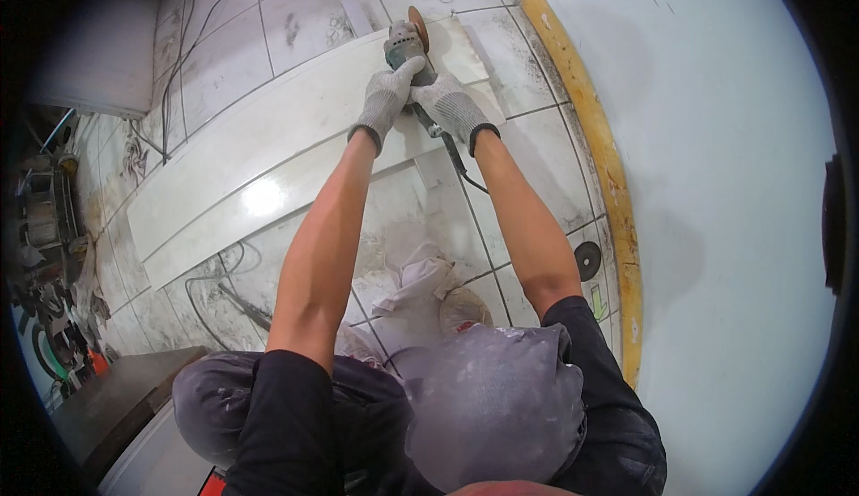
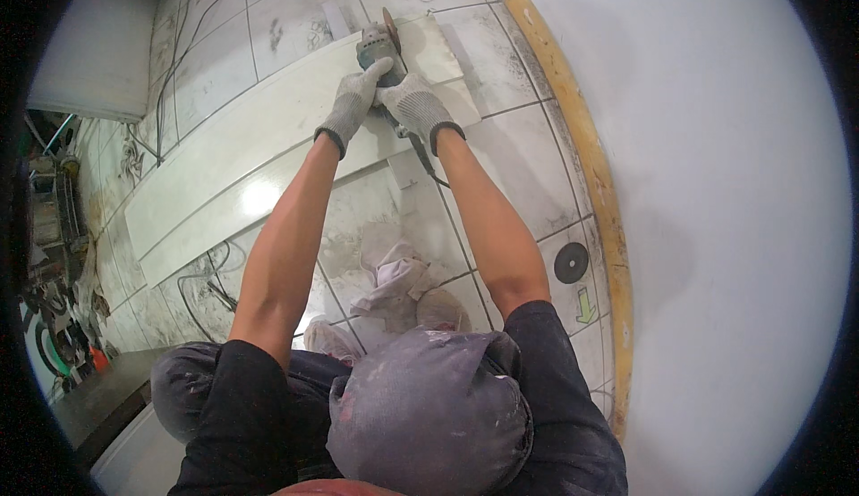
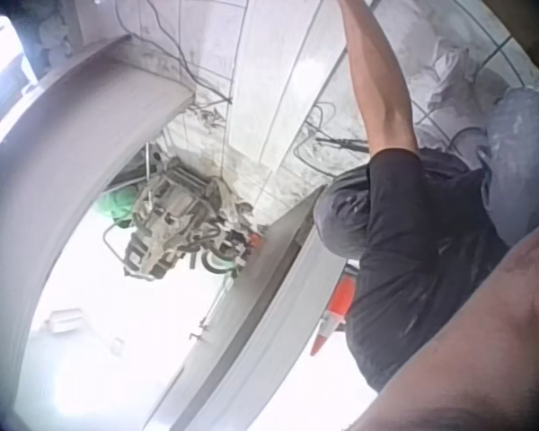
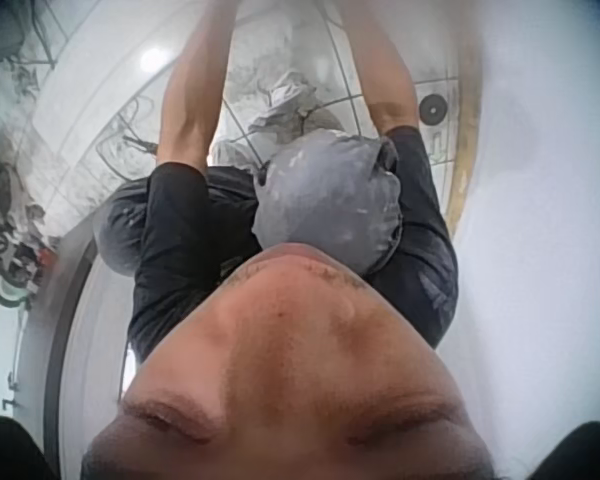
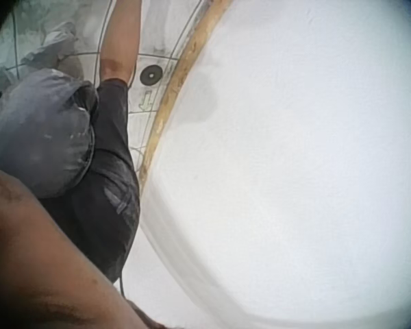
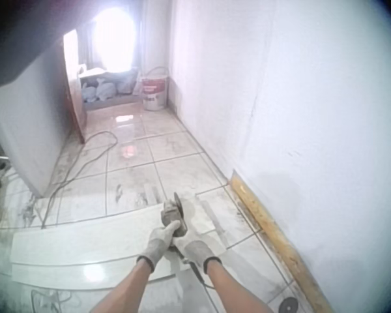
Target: The person assembles an angle grinder by attaching a cutting disc and then uses it to cut along a marked line on a white tile while sitting on the floor.
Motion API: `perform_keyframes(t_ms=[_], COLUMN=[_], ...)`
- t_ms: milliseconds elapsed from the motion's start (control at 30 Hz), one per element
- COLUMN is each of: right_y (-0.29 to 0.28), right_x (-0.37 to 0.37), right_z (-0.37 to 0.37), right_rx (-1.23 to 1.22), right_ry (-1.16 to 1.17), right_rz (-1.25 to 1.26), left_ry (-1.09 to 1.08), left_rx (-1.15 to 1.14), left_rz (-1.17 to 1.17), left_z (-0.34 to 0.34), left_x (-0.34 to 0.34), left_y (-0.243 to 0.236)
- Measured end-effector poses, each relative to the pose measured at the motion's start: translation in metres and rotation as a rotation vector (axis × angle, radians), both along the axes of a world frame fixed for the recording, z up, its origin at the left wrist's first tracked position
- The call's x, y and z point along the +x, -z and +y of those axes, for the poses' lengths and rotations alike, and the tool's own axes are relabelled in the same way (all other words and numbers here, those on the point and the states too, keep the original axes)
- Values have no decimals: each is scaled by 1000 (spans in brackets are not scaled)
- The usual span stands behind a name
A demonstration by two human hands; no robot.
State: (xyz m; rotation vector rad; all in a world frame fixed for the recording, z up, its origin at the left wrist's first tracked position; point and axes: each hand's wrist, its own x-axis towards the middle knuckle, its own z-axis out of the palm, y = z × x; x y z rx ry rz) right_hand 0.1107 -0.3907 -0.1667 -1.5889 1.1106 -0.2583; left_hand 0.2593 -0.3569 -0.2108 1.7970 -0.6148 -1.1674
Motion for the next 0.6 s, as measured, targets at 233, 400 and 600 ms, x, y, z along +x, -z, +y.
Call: perform_keyframes(t_ms=[233, 400, 600], right_y=[7, 7, -1], right_x=[0, -1, -2], right_z=[-4, -3, 0], right_rx=[-1, -59, -12], right_ry=[10, 2, 19], right_rz=[-9, -44, 53], left_ry=[-10, -10, -15], left_rx=[-39, 5, 20], left_rz=[23, 14, 15], left_z=[0, 0, 2], left_x=[1, 0, -4], left_y=[-1, -3, -4])
